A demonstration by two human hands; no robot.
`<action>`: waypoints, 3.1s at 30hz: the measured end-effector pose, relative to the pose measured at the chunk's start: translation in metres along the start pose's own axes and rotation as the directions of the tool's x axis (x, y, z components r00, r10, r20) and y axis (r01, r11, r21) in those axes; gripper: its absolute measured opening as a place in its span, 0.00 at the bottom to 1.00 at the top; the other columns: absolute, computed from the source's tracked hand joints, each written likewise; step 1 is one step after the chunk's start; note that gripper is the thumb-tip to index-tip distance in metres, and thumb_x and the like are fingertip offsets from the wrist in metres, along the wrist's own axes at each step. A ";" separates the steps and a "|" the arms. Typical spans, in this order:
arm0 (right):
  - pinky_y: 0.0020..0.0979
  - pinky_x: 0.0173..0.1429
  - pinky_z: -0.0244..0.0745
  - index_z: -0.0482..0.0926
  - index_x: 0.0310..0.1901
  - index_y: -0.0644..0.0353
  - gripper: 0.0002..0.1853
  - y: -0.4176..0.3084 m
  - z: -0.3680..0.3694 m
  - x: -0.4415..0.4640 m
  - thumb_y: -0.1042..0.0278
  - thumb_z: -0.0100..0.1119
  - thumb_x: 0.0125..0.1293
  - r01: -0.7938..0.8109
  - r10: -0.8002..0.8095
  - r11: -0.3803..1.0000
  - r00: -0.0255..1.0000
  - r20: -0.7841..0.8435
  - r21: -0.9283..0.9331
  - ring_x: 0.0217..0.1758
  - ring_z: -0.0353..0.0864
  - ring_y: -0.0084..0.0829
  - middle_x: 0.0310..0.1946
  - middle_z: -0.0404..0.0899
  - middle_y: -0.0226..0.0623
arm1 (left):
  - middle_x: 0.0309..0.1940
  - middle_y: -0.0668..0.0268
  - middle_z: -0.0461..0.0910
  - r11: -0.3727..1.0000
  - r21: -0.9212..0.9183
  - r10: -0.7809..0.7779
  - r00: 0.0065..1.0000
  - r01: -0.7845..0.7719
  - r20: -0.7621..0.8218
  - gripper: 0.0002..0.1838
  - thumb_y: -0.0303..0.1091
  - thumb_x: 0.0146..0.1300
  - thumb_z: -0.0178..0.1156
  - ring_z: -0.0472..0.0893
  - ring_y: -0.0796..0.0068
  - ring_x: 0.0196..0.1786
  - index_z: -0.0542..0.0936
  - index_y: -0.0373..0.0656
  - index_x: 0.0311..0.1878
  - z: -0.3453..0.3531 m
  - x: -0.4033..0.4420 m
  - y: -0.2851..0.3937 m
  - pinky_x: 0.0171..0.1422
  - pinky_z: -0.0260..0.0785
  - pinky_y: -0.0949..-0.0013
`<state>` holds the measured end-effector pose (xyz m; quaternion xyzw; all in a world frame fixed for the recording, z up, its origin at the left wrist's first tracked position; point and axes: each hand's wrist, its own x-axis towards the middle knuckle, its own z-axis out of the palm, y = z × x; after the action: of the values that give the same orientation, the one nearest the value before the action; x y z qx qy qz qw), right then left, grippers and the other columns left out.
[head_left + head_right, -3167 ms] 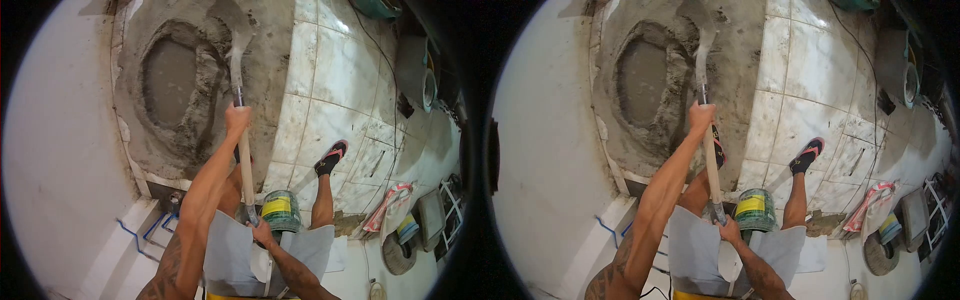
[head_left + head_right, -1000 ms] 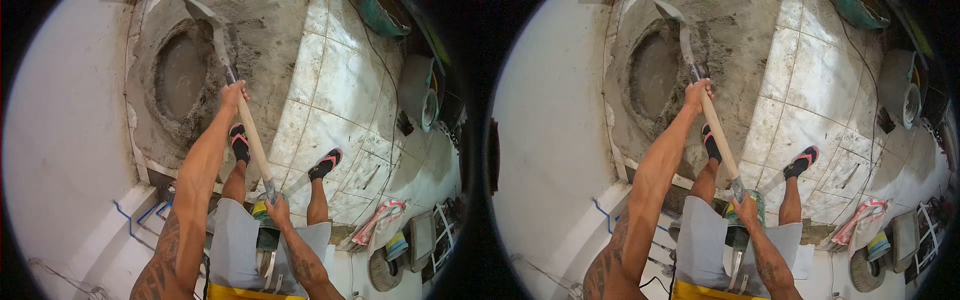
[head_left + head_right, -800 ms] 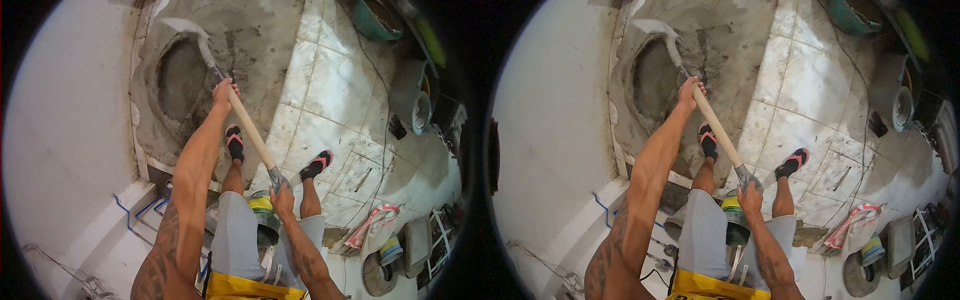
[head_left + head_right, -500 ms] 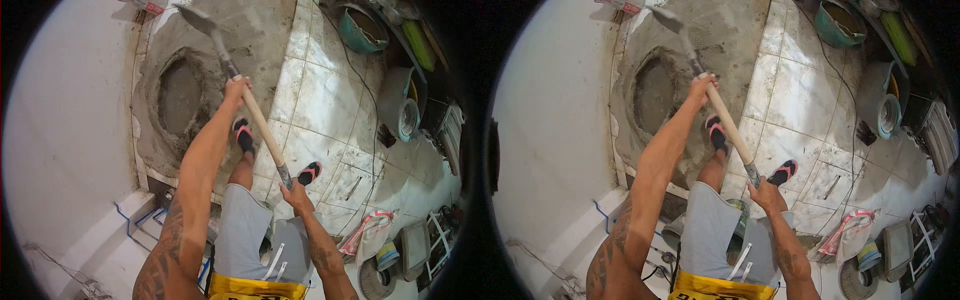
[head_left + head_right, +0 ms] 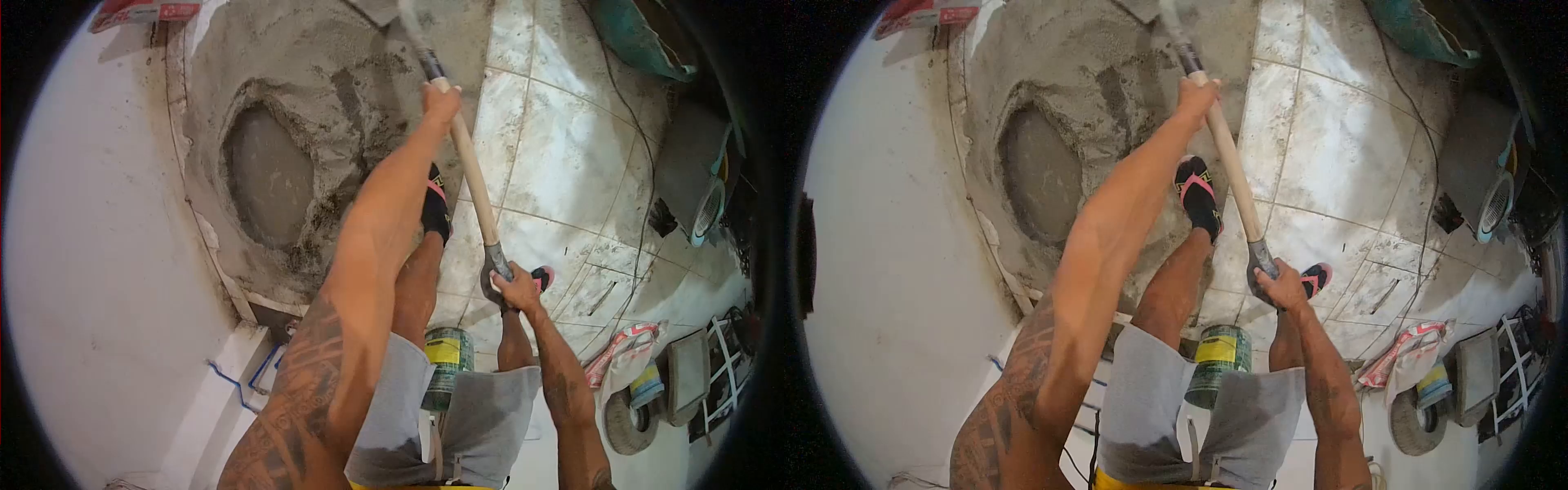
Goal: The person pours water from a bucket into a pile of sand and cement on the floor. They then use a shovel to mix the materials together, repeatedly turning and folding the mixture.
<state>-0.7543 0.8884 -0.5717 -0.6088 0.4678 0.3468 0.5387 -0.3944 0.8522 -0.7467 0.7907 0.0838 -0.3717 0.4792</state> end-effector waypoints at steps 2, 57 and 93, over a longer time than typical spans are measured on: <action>0.43 0.44 0.74 0.77 0.40 0.70 0.29 -0.015 -0.016 0.010 0.45 0.62 0.56 0.026 -0.021 0.996 0.998 0.066 -0.079 0.37 0.81 0.52 0.31 0.80 0.59 | 0.33 0.57 0.74 0.985 -0.144 -0.103 0.993 0.095 -0.051 0.20 0.26 0.60 0.61 0.78 0.68 0.29 0.62 0.33 0.49 -0.044 -0.003 -0.005 0.28 0.73 0.62; 0.38 0.37 0.73 0.78 0.39 0.69 0.25 -0.160 -0.255 0.061 0.48 0.63 0.59 0.193 -0.195 0.913 0.980 0.031 -0.359 0.28 0.79 0.37 0.23 0.79 0.50 | 0.35 0.56 0.75 0.927 -0.345 -0.193 0.976 0.149 -0.097 0.21 0.29 0.63 0.58 0.79 0.66 0.32 0.66 0.28 0.53 0.016 0.094 0.175 0.38 0.75 0.63; 0.47 0.29 0.73 0.70 0.40 0.61 0.20 -0.410 -0.308 0.044 0.58 0.67 0.56 0.474 -0.679 0.070 0.667 0.306 -0.878 0.27 0.79 0.53 0.19 0.76 0.49 | 0.23 0.69 0.66 -0.039 -0.985 -0.401 0.905 -0.170 -0.140 0.08 0.32 0.55 0.56 0.69 0.70 0.28 0.66 0.46 0.28 -0.220 0.014 0.198 0.44 0.68 0.58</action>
<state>-0.3781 0.5704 -0.4217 -0.9582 -0.0448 0.2406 0.1480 -0.1756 0.9254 -0.5601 0.2488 0.4862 -0.0708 0.8347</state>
